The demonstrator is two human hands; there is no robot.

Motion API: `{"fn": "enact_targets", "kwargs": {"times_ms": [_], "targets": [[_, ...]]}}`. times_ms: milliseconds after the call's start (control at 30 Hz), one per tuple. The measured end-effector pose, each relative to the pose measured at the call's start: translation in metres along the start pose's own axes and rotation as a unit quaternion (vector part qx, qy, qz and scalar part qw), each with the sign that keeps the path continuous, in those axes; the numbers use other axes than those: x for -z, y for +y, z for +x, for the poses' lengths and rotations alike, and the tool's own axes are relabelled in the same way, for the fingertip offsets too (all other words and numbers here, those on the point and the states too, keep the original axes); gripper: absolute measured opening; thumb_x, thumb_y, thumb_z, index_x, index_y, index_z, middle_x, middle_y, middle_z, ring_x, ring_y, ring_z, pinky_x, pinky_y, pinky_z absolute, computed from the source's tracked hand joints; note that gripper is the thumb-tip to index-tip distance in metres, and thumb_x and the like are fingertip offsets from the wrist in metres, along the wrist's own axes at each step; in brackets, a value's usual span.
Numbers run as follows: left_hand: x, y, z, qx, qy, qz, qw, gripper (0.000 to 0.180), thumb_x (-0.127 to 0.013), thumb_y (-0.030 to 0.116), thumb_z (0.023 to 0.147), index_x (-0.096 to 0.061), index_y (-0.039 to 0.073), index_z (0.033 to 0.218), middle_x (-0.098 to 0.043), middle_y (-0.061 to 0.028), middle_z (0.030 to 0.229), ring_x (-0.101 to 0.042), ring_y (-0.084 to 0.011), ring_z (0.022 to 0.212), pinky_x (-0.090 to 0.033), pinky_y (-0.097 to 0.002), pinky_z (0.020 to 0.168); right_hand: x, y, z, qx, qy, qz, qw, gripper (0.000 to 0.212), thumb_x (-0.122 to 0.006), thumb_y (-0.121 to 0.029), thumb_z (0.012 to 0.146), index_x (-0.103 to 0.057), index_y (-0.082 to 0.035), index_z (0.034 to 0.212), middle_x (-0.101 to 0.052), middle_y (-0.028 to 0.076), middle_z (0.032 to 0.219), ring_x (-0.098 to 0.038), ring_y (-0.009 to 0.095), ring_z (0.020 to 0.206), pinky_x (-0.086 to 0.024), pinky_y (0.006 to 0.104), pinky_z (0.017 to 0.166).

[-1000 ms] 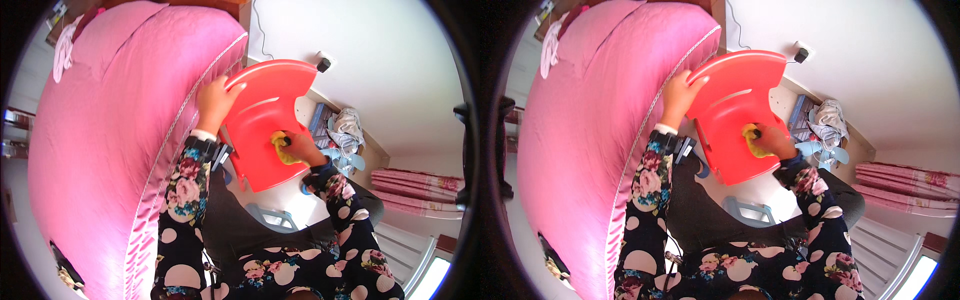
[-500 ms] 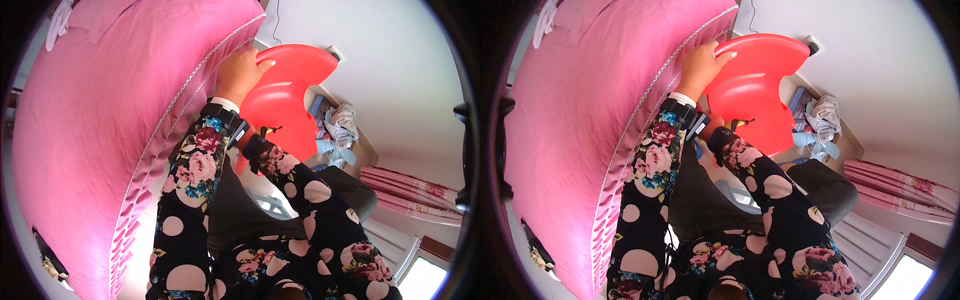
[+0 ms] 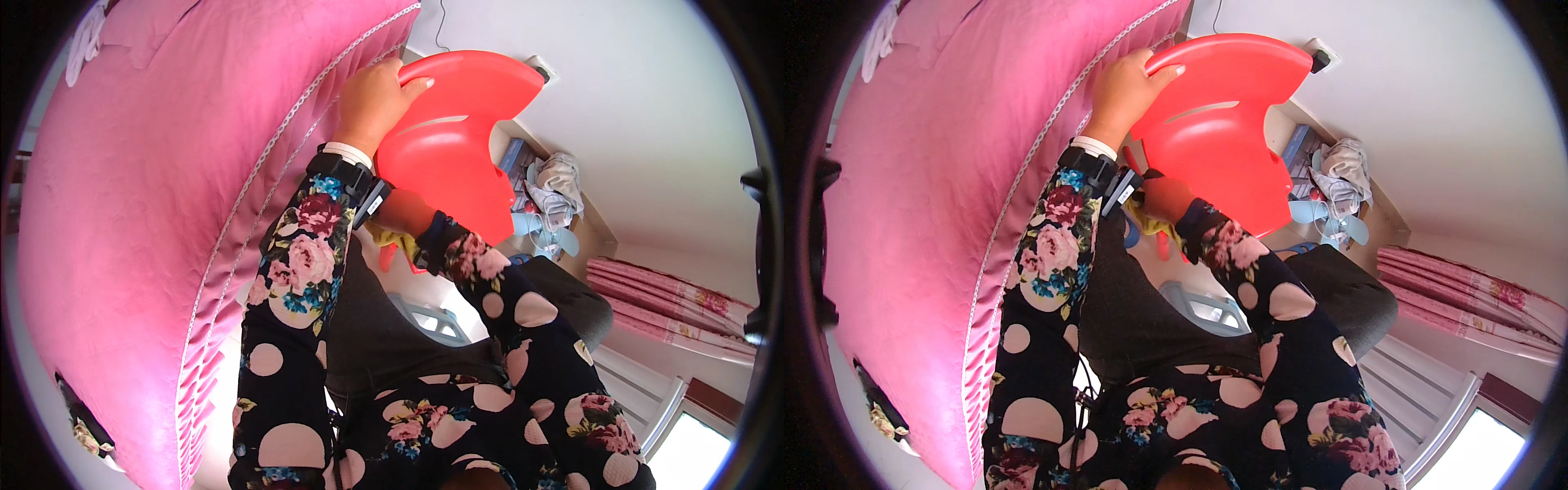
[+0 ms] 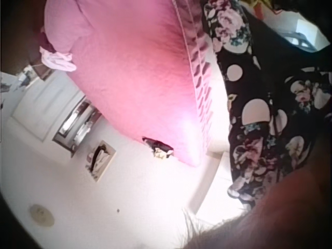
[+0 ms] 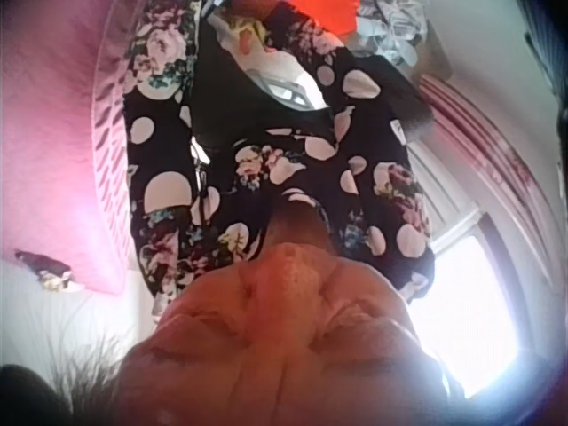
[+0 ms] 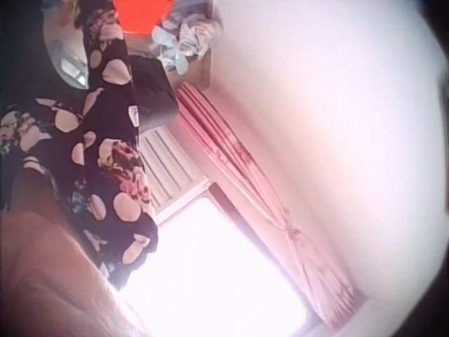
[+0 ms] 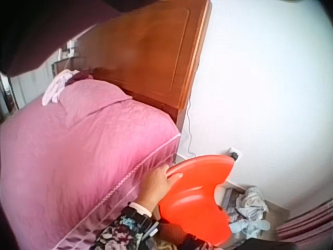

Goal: The person wipes a red plastic chair with a yellow cloth, then wipes the floor around it. They move a cardboard box and a small fan to clean underneath, then place them back.

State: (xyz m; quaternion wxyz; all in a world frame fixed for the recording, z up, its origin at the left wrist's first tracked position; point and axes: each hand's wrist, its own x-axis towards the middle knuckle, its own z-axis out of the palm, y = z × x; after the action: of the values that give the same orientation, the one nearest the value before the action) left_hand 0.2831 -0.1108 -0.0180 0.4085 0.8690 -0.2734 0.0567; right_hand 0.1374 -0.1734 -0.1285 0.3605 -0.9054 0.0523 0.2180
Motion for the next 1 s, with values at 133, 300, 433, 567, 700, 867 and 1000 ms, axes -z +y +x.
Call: {"fn": "enact_targets", "kwargs": {"times_ms": [133, 300, 433, 567, 700, 867, 1000], "targets": [[0.002, 0.001, 0.0, 0.001, -0.009, -0.002, 1.0, 0.047, -0.066, 0.048, 0.081, -0.064, 0.002, 0.084, -0.067, -0.0195, 0.08, -0.064, -0.0369, 0.076, -0.05, -0.0458, 0.068, 0.0, 0.017, -0.034, -0.075, -0.086, -0.121, 0.986, 0.04, -0.069, -0.03, 0.068, -0.068, -0.015, 0.106, -0.068, 0.014, 0.091, -0.066, 0.033, 0.083, -0.052, 0.0407, 0.072], [-0.003, -0.001, 0.001, 0.001, -0.012, -0.013, 1.0, 0.046, -0.066, 0.049, 0.081, -0.066, 0.002, 0.086, -0.067, -0.0187, 0.078, -0.065, -0.0361, 0.074, -0.05, -0.0453, 0.067, 0.053, 0.034, -0.128, 0.002, -0.229, -0.213, 0.95, 0.043, -0.069, -0.028, 0.067, -0.068, -0.015, 0.108, -0.067, 0.014, 0.098, -0.065, 0.031, 0.09, -0.05, 0.0408, 0.078], [-0.002, -0.003, 0.001, -0.01, -0.005, -0.007, 1.0, 0.045, -0.066, 0.048, 0.081, -0.066, 0.003, 0.088, -0.068, -0.0172, 0.079, -0.065, -0.0351, 0.075, -0.05, -0.0434, 0.066, 0.066, 0.027, -0.122, 0.0, 0.004, -0.008, 1.0, 0.041, -0.07, -0.023, 0.07, -0.064, -0.011, 0.11, -0.065, 0.017, 0.099, -0.064, 0.034, 0.09, -0.051, 0.0401, 0.078], [0.002, 0.0, 0.003, 0.013, -0.033, -0.008, 0.999, 0.045, -0.066, 0.047, 0.081, -0.067, 0.003, 0.09, -0.068, -0.0167, 0.08, -0.065, -0.0346, 0.075, -0.051, -0.0429, 0.067, 0.032, 0.0, -0.067, 0.031, 0.05, -0.062, 0.996, 0.035, -0.069, -0.024, 0.074, -0.063, -0.009, 0.105, -0.067, 0.018, 0.089, -0.066, 0.035, 0.083, -0.052, 0.0413, 0.072], [0.007, 0.003, 0.001, 0.025, -0.039, -0.005, 0.999, 0.044, -0.067, 0.046, 0.081, -0.067, 0.003, 0.091, -0.068, -0.0162, 0.079, -0.065, -0.0341, 0.074, -0.05, -0.043, 0.068, -0.024, -0.013, -0.028, -0.018, -0.007, -0.099, 0.995, 0.034, -0.066, -0.027, 0.076, -0.062, -0.011, 0.106, -0.067, 0.015, 0.081, -0.066, 0.034, 0.076, -0.053, 0.0432, 0.066], [0.004, 0.002, 0.0, 0.017, -0.035, -0.011, 0.999, 0.044, -0.066, 0.047, 0.082, -0.067, 0.004, 0.091, -0.068, -0.0163, 0.08, -0.065, -0.034, 0.074, -0.05, -0.0433, 0.067, -0.071, 0.013, 0.02, 0.091, 0.101, -0.101, 0.986, 0.036, -0.063, -0.029, 0.077, -0.061, -0.013, 0.108, -0.068, 0.013, 0.092, -0.066, 0.033, 0.081, -0.053, 0.0431, 0.069], [0.001, 0.002, 0.0, -0.004, -0.028, -0.028, 0.999, 0.044, -0.067, 0.044, 0.082, -0.062, 0.0, 0.082, -0.066, -0.0192, 0.079, -0.064, -0.036, 0.075, -0.05, -0.0456, 0.068, -0.074, 0.025, 0.045, 0.126, 0.062, 0.159, 0.977, 0.034, -0.061, -0.028, 0.078, -0.06, -0.014, 0.109, -0.067, 0.012, 0.1, -0.066, 0.033, 0.086, -0.054, 0.0438, 0.073]]}}
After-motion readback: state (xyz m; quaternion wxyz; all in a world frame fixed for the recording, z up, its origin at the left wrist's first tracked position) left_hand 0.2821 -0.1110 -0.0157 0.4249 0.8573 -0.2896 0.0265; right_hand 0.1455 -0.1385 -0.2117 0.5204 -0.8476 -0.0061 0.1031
